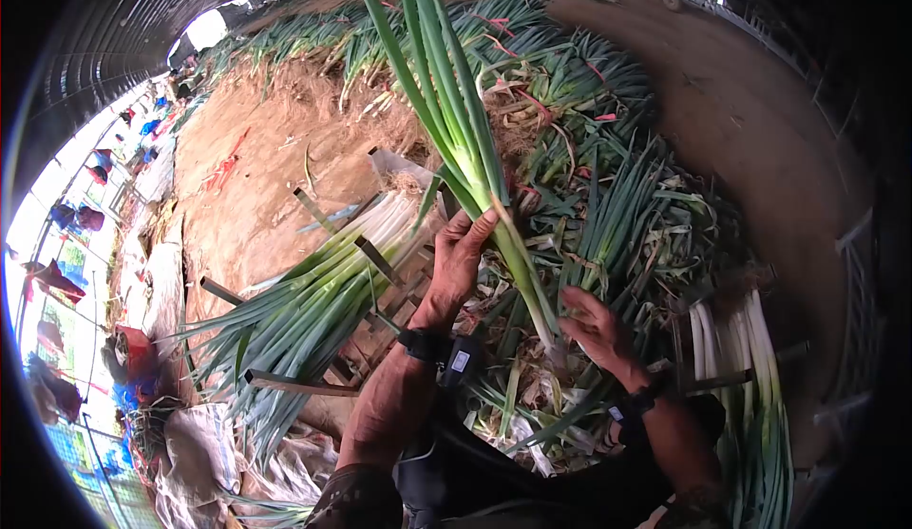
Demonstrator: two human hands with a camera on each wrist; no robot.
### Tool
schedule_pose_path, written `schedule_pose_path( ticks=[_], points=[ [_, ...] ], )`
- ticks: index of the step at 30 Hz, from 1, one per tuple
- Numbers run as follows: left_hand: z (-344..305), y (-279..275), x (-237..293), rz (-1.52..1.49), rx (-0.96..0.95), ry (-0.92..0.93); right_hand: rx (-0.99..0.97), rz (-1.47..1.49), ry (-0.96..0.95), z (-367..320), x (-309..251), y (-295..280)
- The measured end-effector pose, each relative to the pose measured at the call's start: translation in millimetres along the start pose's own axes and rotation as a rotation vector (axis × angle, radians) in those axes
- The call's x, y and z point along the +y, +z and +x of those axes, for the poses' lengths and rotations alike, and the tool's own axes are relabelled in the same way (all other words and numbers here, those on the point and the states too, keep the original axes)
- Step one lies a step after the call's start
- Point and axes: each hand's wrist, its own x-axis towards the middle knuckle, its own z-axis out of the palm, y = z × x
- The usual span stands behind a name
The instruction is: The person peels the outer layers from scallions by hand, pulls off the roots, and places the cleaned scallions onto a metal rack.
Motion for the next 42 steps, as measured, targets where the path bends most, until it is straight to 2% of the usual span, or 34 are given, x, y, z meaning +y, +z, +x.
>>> schedule_pose_path(
  ticks=[1, 3, 7, 8, 10, 11, 12, 13, 14, 16, 18, 19, 21, 23, 26, 29, 30, 34, 38, 41, 42],
  points=[
    [-2, 8, 0, -0.002, -0.007, -0.012, 0.028, 0.098, -0.047, 2, -10, 5],
    [-8, 25, 2, -0.001, -0.032, -0.038, 0.024, 0.031, -0.153, 10, -14, 14],
    [-19, 54, 2, -0.166, -0.045, -0.118, 0.193, 0.265, -0.026, 30, 32, 30],
    [-16, 54, -2, -0.257, -0.034, -0.119, 0.292, 0.355, -0.183, 39, 48, 39],
    [-10, 51, -15, -0.445, -0.006, -0.122, 0.322, 0.325, -0.078, 27, 14, 32],
    [-9, 52, -14, -0.416, -0.005, -0.152, 0.334, 0.309, -0.027, 24, 0, 29],
    [-8, 51, -12, -0.386, -0.003, -0.182, 0.381, 0.276, -0.107, 25, -6, 29],
    [-7, 50, -10, -0.354, 0.0, -0.212, 0.343, 0.351, -0.075, 24, -13, 26],
    [-8, 41, -23, -0.18, 0.041, -0.329, 0.304, 0.426, -0.042, 20, -20, 21],
    [-5, 3, -65, 0.345, -0.542, -0.184, 0.239, 0.542, -0.029, 17, -39, 12],
    [-11, 2, -71, 0.927, -0.802, -0.076, 0.232, 0.56, 0.063, 17, -42, 7],
    [-18, 9, -72, 1.237, -0.762, -0.058, 0.234, 0.573, 0.114, 16, -43, 6],
    [-26, 24, -51, 1.376, -0.519, -0.142, 0.212, 0.589, 0.124, 11, -44, 7],
    [-17, 16, -45, 0.501, -0.319, -0.105, 0.201, 0.621, 0.137, 11, -44, 9],
    [-11, 39, 9, 0.057, -0.1, -0.26, 0.135, 0.612, 0.132, 11, -37, 11],
    [-2, 39, 6, -0.113, -0.016, -0.233, 0.056, 0.531, 0.143, 8, -32, 13],
    [0, 37, 10, -0.129, -0.044, -0.226, 0.03, 0.488, 0.141, 7, -29, 15],
    [5, 35, 1, -0.154, 0.094, -0.194, 0.104, 0.198, -0.049, 6, -27, 26],
    [-2, 36, 2, 0.147, 0.094, -0.136, 0.195, -0.023, -0.121, 19, -38, 10],
    [-12, 47, -5, 0.218, 0.069, -0.128, 0.208, 0.126, -0.168, 32, -21, 11],
    [-17, 56, 5, 0.219, 0.03, -0.19, 0.23, 0.082, -0.152, 32, -24, 10]
  ],
)
